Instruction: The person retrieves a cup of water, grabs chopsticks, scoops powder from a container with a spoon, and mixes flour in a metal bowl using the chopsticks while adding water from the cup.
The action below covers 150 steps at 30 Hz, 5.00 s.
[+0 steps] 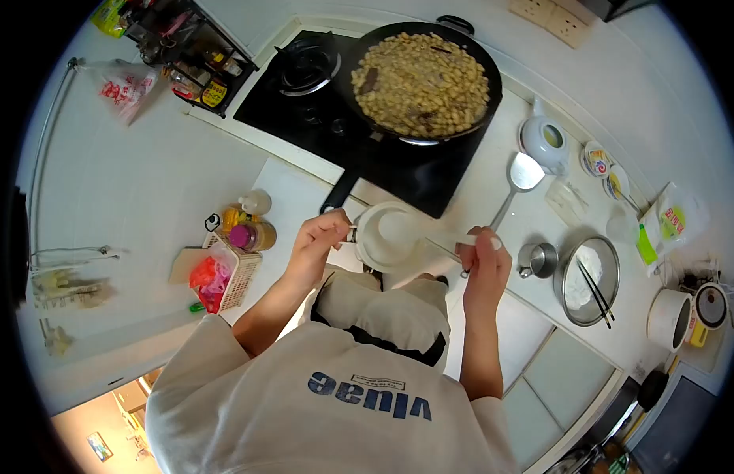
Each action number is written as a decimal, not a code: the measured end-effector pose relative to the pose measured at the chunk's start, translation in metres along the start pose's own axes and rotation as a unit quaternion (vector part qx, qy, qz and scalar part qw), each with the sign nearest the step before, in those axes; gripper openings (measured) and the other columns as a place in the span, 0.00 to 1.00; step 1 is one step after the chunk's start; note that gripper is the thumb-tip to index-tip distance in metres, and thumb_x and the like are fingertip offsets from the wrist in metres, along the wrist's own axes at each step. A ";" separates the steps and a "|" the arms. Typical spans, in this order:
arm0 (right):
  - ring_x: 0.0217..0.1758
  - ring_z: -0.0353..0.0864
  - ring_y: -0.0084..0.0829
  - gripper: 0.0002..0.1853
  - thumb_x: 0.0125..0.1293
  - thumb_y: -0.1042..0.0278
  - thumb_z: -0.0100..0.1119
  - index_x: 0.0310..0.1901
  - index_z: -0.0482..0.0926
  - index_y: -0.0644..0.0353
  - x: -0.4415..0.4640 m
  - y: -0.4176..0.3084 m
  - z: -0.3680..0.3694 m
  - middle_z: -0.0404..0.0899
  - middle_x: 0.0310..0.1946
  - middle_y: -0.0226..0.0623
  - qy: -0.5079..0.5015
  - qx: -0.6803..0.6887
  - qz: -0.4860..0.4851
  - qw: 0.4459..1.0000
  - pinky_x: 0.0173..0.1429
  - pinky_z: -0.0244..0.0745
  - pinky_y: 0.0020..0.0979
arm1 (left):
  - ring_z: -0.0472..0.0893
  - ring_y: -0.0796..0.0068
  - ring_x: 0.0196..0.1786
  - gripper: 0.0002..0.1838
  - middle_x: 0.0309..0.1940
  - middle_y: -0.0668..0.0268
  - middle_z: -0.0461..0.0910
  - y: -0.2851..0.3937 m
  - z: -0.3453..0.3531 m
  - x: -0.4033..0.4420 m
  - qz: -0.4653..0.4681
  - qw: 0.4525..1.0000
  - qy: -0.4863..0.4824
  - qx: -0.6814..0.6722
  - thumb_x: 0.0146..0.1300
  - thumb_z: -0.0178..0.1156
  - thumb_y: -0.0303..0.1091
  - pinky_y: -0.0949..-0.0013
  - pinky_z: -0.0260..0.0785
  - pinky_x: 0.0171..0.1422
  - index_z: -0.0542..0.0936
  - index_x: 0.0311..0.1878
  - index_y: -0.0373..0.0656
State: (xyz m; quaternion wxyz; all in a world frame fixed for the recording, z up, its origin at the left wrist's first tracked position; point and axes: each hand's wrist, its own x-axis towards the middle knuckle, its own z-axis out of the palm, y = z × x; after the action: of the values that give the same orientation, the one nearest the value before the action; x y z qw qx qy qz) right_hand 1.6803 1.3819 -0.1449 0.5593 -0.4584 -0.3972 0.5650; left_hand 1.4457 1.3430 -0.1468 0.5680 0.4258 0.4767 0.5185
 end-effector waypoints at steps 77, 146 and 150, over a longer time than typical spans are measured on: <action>0.27 0.59 0.17 0.14 0.69 0.58 0.52 0.30 0.69 0.57 -0.054 0.089 -0.051 0.65 0.24 0.25 0.683 -0.189 -0.199 0.677 0.33 0.57 0.20 | 0.83 0.56 0.29 0.24 0.27 0.54 0.83 0.196 -0.792 0.336 0.051 0.217 0.515 0.828 0.68 0.47 0.53 0.49 0.72 0.29 0.84 0.35 0.45; 0.32 0.68 0.39 0.04 0.65 0.76 0.52 0.33 0.69 0.64 0.045 0.005 -0.501 0.67 0.27 0.44 -0.294 -0.342 -0.145 0.881 0.38 0.64 0.36 | 0.73 0.81 0.34 0.11 0.28 0.72 0.73 -0.188 0.357 0.011 -0.046 0.982 0.120 0.139 0.70 0.50 0.34 0.75 0.66 0.45 0.73 0.31 0.41; 0.30 0.66 0.39 0.07 0.64 0.78 0.52 0.29 0.66 0.65 0.043 -0.014 -0.546 0.65 0.25 0.42 -0.230 -0.389 -0.072 0.889 0.36 0.63 0.36 | 0.73 0.81 0.34 0.14 0.28 0.72 0.74 -0.195 0.357 0.015 -0.073 0.984 0.105 0.123 0.71 0.47 0.36 0.74 0.67 0.46 0.72 0.29 0.41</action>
State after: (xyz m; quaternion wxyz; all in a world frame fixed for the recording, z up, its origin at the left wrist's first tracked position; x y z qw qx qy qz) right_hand 2.2112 1.3907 -0.2790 0.2681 -0.4663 -0.7347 0.4133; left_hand 1.8328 1.3426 -0.2740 0.4944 0.3997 0.6236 0.4548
